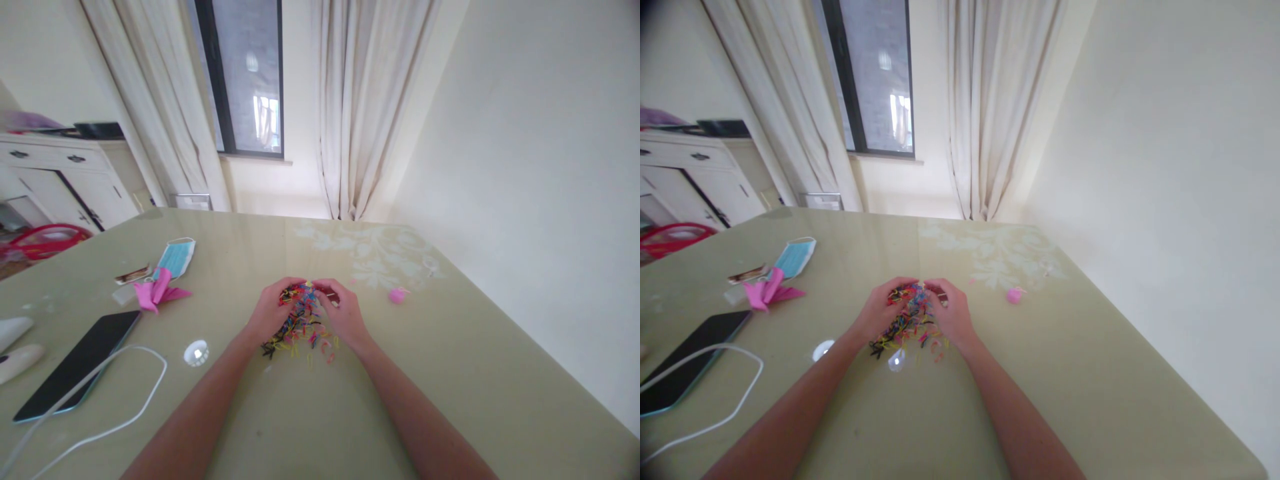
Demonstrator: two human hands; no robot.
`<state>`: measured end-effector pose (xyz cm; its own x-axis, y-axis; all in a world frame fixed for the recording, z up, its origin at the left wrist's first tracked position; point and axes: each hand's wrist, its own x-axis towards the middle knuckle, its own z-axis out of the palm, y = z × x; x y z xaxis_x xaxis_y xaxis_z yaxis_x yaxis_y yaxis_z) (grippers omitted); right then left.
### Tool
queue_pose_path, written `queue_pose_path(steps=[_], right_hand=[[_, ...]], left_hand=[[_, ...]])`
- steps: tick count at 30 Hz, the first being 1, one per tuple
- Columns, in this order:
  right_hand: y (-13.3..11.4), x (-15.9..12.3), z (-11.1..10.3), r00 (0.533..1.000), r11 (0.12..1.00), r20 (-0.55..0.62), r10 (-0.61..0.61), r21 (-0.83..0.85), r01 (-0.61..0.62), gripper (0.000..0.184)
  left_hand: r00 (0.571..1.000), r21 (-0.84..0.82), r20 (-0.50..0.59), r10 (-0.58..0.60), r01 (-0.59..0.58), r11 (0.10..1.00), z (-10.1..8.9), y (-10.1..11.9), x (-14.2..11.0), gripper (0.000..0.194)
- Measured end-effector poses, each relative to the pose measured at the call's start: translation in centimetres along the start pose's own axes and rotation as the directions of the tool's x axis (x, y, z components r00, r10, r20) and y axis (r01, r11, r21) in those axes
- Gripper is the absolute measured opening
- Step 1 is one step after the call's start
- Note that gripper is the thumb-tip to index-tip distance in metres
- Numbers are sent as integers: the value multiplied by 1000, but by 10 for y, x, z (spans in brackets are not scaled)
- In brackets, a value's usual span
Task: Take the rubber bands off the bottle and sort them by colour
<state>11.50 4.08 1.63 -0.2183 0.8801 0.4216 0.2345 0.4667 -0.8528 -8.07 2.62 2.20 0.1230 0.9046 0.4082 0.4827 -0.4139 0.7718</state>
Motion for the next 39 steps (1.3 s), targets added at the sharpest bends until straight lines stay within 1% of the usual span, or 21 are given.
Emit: queue_pose_path(steps=[6, 11, 14, 17, 19, 21, 24, 26, 28, 31, 33, 36, 39], right_hand=[[-4, 1, -4, 1000, 998, 10, -22, -63, 23, 21], [-2, 3, -13, 999, 996, 47, -15, -82, 19, 22], [0, 3, -18, 995, 998, 96, -23, -57, 29, 24], [1, 2, -20, 993, 998, 113, -37, -48, 43, 24], [2, 2, -19, 992, 997, 113, -52, -55, 58, 25], [2, 1, -18, 991, 996, 119, -63, -63, 71, 25], [2, 1, -17, 992, 996, 115, -61, -65, 68, 25], [3, 0, -15, 993, 996, 104, -62, -63, 68, 23], [4, 0, -14, 994, 996, 91, -67, -61, 72, 23], [5, 0, -14, 996, 995, 69, -61, -69, 65, 21], [4, 0, -14, 997, 995, 56, -46, -84, 51, 19], [2, 0, -14, 998, 995, 49, -30, -97, 35, 18], [0, 0, -14, 998, 996, 63, -27, -87, 32, 19]], left_hand=[[1000, -11, 19, -17, 17, 1000, -2, 2, 0, 33], [994, -19, 107, -29, 31, 999, -8, -2, 1, 31], [990, -87, 136, -33, 45, 995, -11, -3, 1, 34], [987, -187, 158, -34, 64, 980, -10, -3, 1, 43], [982, -264, 180, -60, 107, 959, -7, -2, 1, 51], [977, -309, 182, -108, 161, 937, -4, 0, 1, 55], [976, -260, 157, -148, 185, 948, 0, 1, 1, 44], [979, -194, 153, -137, 165, 967, 1, 1, 2, 38], [981, -157, 150, -120, 144, 977, 1, 0, 3, 36], [985, -121, 136, -109, 125, 985, 0, 1, 3, 37], [985, -109, 139, -101, 116, 987, -1, 1, 3, 41], [983, -145, 169, -74, 99, 984, -5, 1, 2, 49], [977, -206, 204, -55, 98, 974, -8, -4, 1, 51]])
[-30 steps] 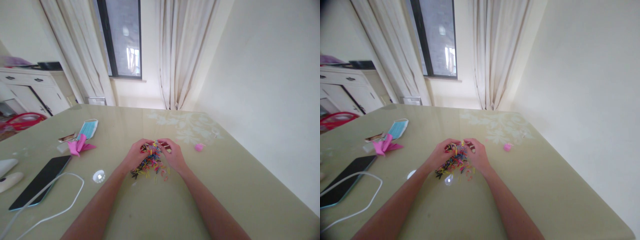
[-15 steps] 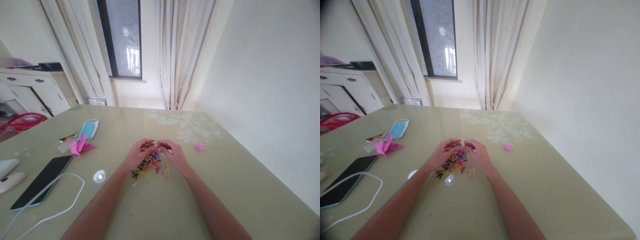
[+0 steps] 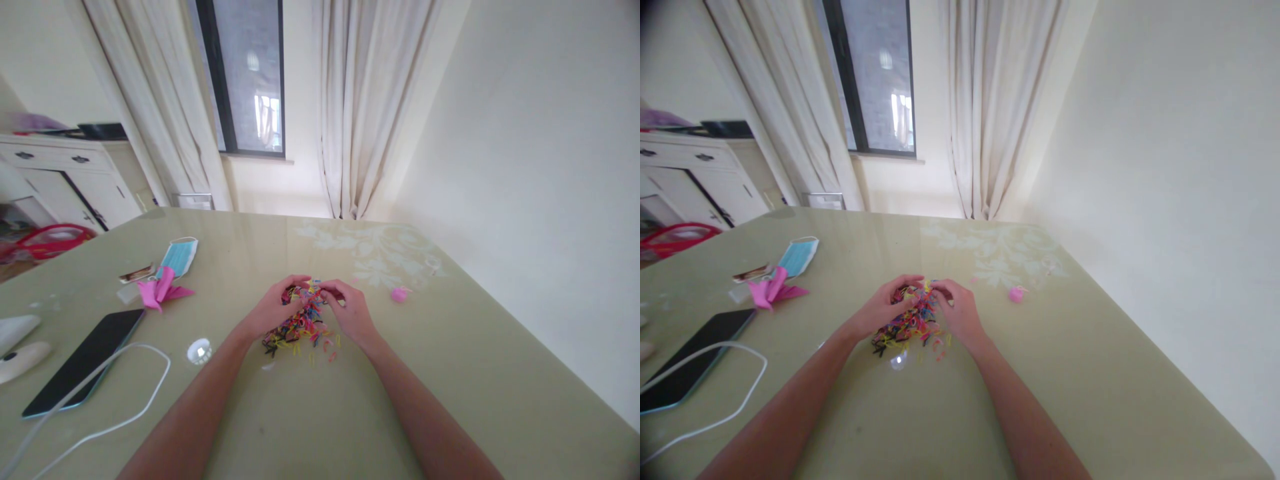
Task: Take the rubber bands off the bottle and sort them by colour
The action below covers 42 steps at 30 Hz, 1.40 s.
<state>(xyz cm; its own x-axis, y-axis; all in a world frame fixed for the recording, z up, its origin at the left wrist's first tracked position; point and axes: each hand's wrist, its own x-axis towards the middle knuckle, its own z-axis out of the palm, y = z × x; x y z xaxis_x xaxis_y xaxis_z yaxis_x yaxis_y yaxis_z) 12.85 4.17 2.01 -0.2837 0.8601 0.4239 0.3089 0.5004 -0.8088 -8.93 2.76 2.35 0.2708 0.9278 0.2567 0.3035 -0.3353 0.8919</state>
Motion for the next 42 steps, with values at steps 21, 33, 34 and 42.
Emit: queue_pose_path(steps=[21, 33, 34, 42], right_hand=[[4, -2, 2, 976, 996, 212, -51, -60, 65, 35], [16, -5, -60, 931, 744, 209, 299, -663, -90, 23], [17, -6, -58, 915, 732, 236, 327, -675, -88, 21], [5, -6, -6, 933, 882, 326, 155, -471, 18, 23]], left_hand=[[990, -109, 141, -20, 36, 993, -10, -5, -1, 32], [952, 380, 297, -70, -51, 923, -42, -13, -18, 91], [942, 370, 324, -86, -43, 928, -38, -12, -17, 91], [968, 214, 218, -124, 76, 974, -2, -9, -6, 57]])
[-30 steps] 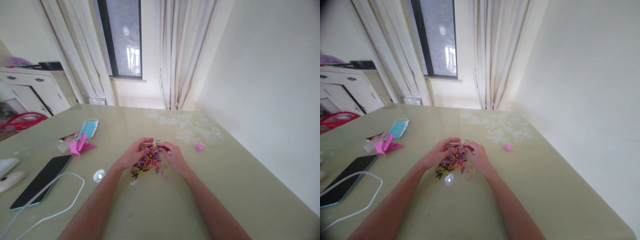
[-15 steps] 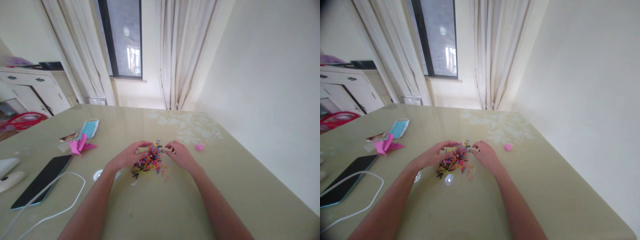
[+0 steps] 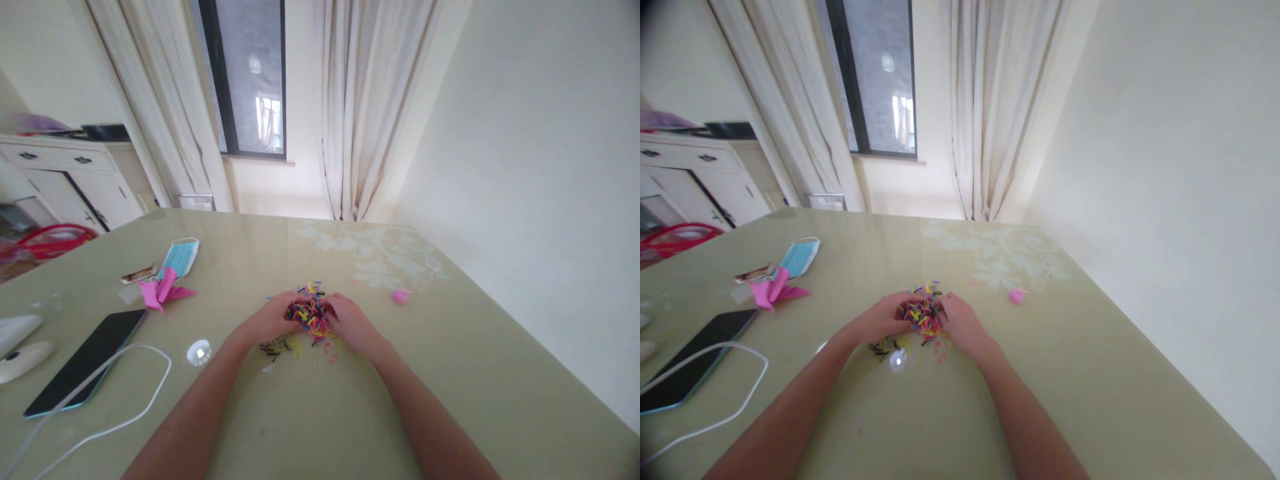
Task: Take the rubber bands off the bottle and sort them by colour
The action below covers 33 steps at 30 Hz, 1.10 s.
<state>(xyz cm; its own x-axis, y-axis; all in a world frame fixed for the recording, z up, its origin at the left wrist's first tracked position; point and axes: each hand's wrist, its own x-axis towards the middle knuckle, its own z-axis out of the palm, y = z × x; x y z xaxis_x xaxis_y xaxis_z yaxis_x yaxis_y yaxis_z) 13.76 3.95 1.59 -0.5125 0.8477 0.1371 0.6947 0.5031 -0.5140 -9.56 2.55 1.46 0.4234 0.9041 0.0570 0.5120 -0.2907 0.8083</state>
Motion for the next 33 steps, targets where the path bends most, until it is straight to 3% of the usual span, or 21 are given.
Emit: queue_pose_path(steps=[5, 7, 11, 15, 20, 25, 28, 33], right_hand=[[-1, 1, -1, 995, 964, -95, -22, 263, 47, 32], [3, -2, -7, 996, 970, -88, -13, 242, 34, 36], [6, -5, -6, 999, 998, -30, -14, 57, 15, 62], [-1, 2, 13, 999, 999, -40, -3, 40, 4, 43], [-5, 15, 32, 986, 983, -167, 17, 184, 14, 32], [-9, 19, 31, 963, 858, -268, -28, 488, 161, 35], [-15, 17, 28, 951, 793, -304, -60, 564, 230, 37], [-15, 17, 21, 943, 794, -325, 68, 591, 146, 22]], left_hand=[[992, -126, -130, -1, -16, 992, -2, -3, 3, 45], [993, -83, -121, 8, -18, 996, -10, -5, 0, 51], [998, 112, -54, 13, -6, 994, -15, -9, -4, 77], [997, 107, -73, 30, -22, 994, 1, -9, 1, 80], [978, 73, -206, 41, -26, 997, 17, -8, 12, 69], [949, 10, -311, 57, -57, 998, 15, 1, 13, 61], [932, -10, -357, 58, -65, 998, 13, 9, 12, 58], [923, -77, -384, 39, -74, 994, 8, 16, 8, 55]])
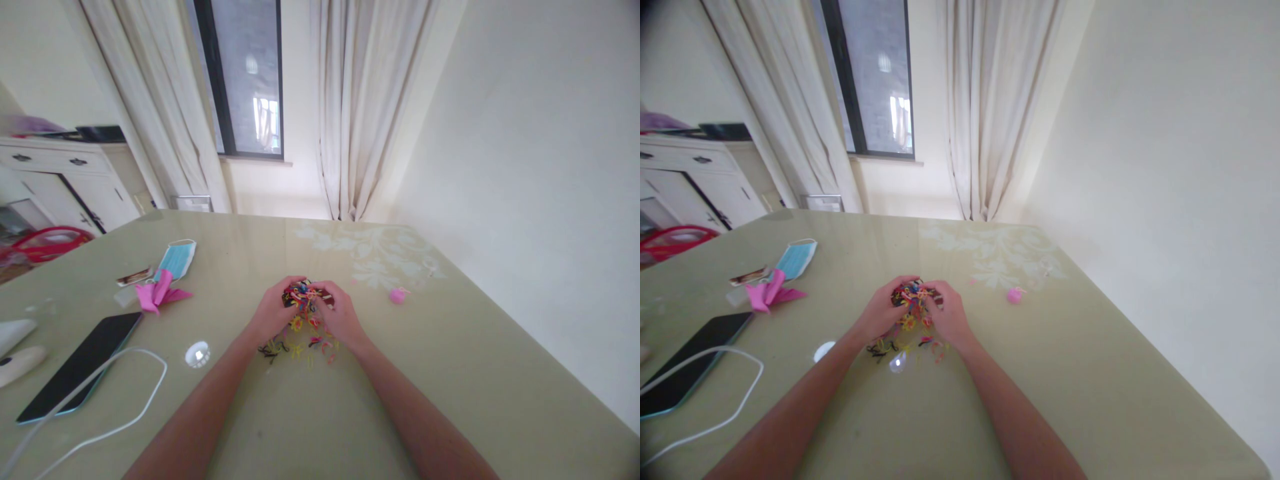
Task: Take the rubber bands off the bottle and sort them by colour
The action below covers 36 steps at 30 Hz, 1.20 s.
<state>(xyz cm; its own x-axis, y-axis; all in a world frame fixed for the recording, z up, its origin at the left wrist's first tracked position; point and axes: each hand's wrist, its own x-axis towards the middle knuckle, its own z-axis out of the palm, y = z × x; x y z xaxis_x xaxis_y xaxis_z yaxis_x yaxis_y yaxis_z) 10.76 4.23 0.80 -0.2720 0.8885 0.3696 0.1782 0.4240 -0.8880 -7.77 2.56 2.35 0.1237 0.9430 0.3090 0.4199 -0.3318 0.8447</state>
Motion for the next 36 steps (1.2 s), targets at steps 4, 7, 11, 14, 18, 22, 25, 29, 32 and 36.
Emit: queue_pose_path(steps=[4, 7, 11, 14, 18, 22, 25, 29, 32, 36], right_hand=[[1, 1, -5, 1000, 1000, 15, 9, -25, -9, 25], [2, 1, -8, 998, 993, 25, -60, -101, 63, 38], [3, 0, -12, 997, 982, 65, -41, -182, 52, 41], [3, -2, -18, 995, 956, 97, 19, -294, 10, 38], [4, -6, -24, 981, 862, 189, 33, -503, 68, 58], [4, -8, -17, 957, 832, 272, 97, -551, 72, 64], [7, -6, -6, 957, 852, 275, 90, -518, 69, 51], [13, -3, 3, 978, 870, 201, 58, -491, 49, 34], [14, -3, 5, 987, 939, 158, 34, -344, 22, 22], [8, -2, 4, 995, 988, 96, 5, -153, 10, 22]], left_hand=[[1000, -27, 1, -19, 19, 999, -5, -2, 1, 53], [999, -67, 47, -8, 11, 998, -10, -6, 2, 56], [987, -71, 157, 23, -11, 997, -19, -8, 2, 62], [973, -13, 230, 23, -20, 1000, -27, -11, 0, 62], [939, 169, 345, -6, -55, 984, -37, -17, -4, 67], [930, 296, 363, -62, -52, 954, -30, -24, -7, 83], [945, 202, 328, -5, -65, 977, -13, -26, -6, 76], [967, 175, 256, 5, -52, 983, 6, -26, -4, 76], [974, 179, 220, 44, -84, 980, 14, -24, -3, 71], [986, 153, 144, 83, -105, 983, 14, -18, -2, 59]])
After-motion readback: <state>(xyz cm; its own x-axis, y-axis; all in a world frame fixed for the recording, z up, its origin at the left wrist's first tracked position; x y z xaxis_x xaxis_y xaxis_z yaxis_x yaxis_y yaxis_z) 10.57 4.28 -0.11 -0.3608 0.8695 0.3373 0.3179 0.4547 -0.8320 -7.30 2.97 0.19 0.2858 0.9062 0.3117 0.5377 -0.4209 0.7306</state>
